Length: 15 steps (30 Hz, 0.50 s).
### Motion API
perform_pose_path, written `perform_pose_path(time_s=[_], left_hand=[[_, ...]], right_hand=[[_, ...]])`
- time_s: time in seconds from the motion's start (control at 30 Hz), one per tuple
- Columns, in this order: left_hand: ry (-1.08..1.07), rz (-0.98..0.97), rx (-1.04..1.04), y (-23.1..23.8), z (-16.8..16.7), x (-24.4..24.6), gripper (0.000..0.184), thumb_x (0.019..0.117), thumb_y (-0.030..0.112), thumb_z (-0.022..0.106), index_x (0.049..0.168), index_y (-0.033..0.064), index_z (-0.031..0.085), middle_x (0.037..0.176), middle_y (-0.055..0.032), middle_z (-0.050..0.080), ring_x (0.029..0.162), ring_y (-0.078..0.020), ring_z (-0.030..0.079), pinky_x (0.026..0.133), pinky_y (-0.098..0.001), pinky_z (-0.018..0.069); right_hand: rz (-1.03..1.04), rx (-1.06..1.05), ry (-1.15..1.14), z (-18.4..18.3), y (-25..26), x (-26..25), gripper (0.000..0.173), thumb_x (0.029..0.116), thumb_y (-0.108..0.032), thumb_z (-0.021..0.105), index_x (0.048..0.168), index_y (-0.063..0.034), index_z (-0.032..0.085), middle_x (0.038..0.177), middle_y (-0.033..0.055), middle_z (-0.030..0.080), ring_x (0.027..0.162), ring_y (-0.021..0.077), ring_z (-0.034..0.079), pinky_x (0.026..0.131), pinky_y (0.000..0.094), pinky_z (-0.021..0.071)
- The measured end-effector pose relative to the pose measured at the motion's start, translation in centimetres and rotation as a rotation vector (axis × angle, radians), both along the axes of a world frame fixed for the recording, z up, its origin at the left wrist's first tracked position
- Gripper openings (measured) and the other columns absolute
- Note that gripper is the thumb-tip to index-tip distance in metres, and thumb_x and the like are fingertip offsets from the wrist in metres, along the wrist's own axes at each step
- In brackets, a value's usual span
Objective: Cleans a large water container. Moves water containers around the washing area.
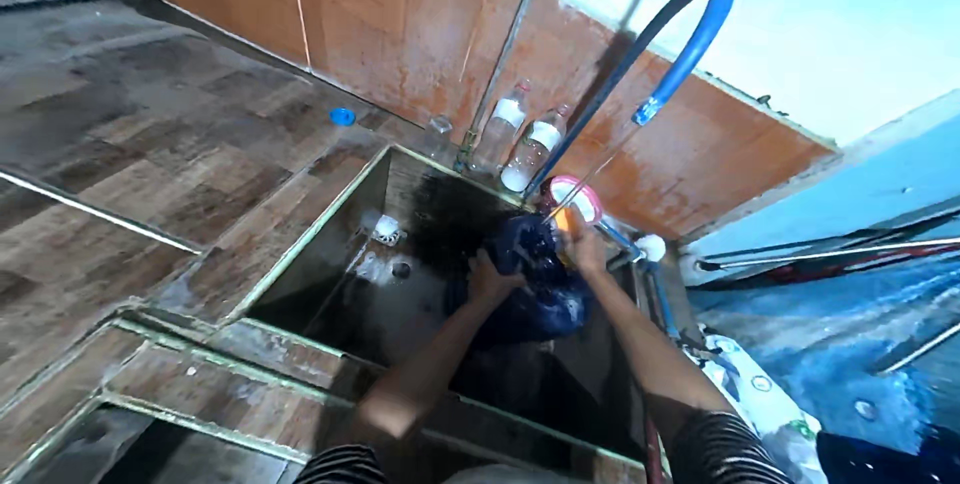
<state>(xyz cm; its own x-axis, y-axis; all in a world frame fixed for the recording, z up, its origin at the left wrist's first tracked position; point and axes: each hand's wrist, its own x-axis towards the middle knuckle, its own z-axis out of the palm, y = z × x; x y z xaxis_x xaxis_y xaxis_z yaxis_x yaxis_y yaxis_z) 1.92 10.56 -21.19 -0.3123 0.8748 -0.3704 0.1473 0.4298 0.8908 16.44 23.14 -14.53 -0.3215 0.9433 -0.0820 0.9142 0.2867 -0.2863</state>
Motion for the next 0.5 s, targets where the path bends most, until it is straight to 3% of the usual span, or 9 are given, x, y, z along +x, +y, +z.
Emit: perform_pose_path(time_s=[0.07,0.13,0.2,0.27,0.33,0.4,0.43,0.5], left_hand=[[-0.008,-0.036,-0.028,0.3,0.9,1.1,0.112,0.0829,0.042,0.083,0.161,0.0016,0.015,0.164,-0.0298,0.020,0.142,-0.0447,0.041,0.111,-0.0560,0.0432],[0.002,-0.126,-0.004,1.5,1.0,0.4,0.105,0.0850,0.038,0.083,0.161,0.0023,0.019,0.163,-0.0291,0.023,0.142,-0.0443,0.042,0.112,-0.0563,0.0415],[0.035,-0.141,-0.015,1.8,0.5,-0.2,0.099,0.0863,0.038,0.081,0.160,0.0045,0.025,0.162,-0.0268,0.027,0.141,-0.0433,0.043,0.112,-0.0571,0.0416],[0.064,-0.067,-0.040,1.4,0.6,1.0,0.103,0.0844,0.042,0.082,0.160,0.0046,0.022,0.161,-0.0283,0.028,0.141,-0.0449,0.044,0.111,-0.0580,0.0422],[0.049,-0.109,-0.005,1.7,0.9,1.8,0.106,0.0848,0.039,0.081,0.161,0.0021,0.019,0.163,-0.0289,0.024,0.143,-0.0441,0.040,0.114,-0.0554,0.0405],[0.019,-0.205,0.079,3.0,0.9,1.2,0.097,0.0848,0.029,0.084,0.157,-0.0019,0.027,0.158,-0.0295,0.034,0.141,-0.0406,0.044,0.115,-0.0523,0.0402],[0.022,-0.216,0.093,3.5,0.7,0.8,0.089,0.0852,0.028,0.084,0.154,-0.0020,0.035,0.154,-0.0285,0.041,0.140,-0.0390,0.046,0.114,-0.0517,0.0402],[0.063,-0.123,0.043,3.1,0.7,0.8,0.094,0.0830,0.037,0.085,0.154,0.0006,0.035,0.154,-0.0289,0.040,0.139,-0.0409,0.047,0.112,-0.0544,0.0422]], right_hand=[[0.133,-0.005,-0.063,0.0,-1.7,-1.3,0.061,0.1047,-0.028,0.056,0.161,-0.0162,0.035,0.137,0.0275,0.062,0.123,0.0472,0.062,0.105,0.0633,0.0458],[0.289,-0.016,0.010,0.3,-2.5,-1.4,0.062,0.1018,-0.028,0.062,0.159,-0.0157,0.041,0.130,0.0262,0.066,0.117,0.0442,0.066,0.103,0.0619,0.0483],[0.166,-0.028,0.086,0.3,-0.8,0.3,0.057,0.1026,-0.027,0.063,0.156,-0.0167,0.045,0.126,0.0272,0.067,0.116,0.0448,0.065,0.102,0.0626,0.0483],[-0.040,-0.017,-0.028,1.1,0.9,1.1,0.060,0.1059,-0.028,0.056,0.162,-0.0227,0.034,0.134,0.0278,0.063,0.124,0.0474,0.061,0.105,0.0636,0.0446],[0.052,-0.008,-0.066,1.0,-0.4,0.3,0.064,0.1051,-0.028,0.056,0.163,-0.0193,0.031,0.134,0.0284,0.063,0.123,0.0478,0.062,0.105,0.0635,0.0456],[0.270,-0.016,0.024,0.5,-2.2,-0.3,0.065,0.1017,-0.029,0.062,0.160,-0.0161,0.037,0.126,0.0275,0.068,0.113,0.0462,0.067,0.099,0.0637,0.0500],[0.285,-0.035,0.082,0.2,-1.9,0.0,0.065,0.1008,-0.027,0.065,0.159,-0.0166,0.040,0.123,0.0271,0.069,0.112,0.0457,0.067,0.098,0.0645,0.0502],[0.071,-0.036,0.131,0.0,0.2,1.5,0.060,0.1025,-0.023,0.063,0.158,-0.0195,0.042,0.124,0.0286,0.068,0.114,0.0484,0.065,0.100,0.0665,0.0475]])
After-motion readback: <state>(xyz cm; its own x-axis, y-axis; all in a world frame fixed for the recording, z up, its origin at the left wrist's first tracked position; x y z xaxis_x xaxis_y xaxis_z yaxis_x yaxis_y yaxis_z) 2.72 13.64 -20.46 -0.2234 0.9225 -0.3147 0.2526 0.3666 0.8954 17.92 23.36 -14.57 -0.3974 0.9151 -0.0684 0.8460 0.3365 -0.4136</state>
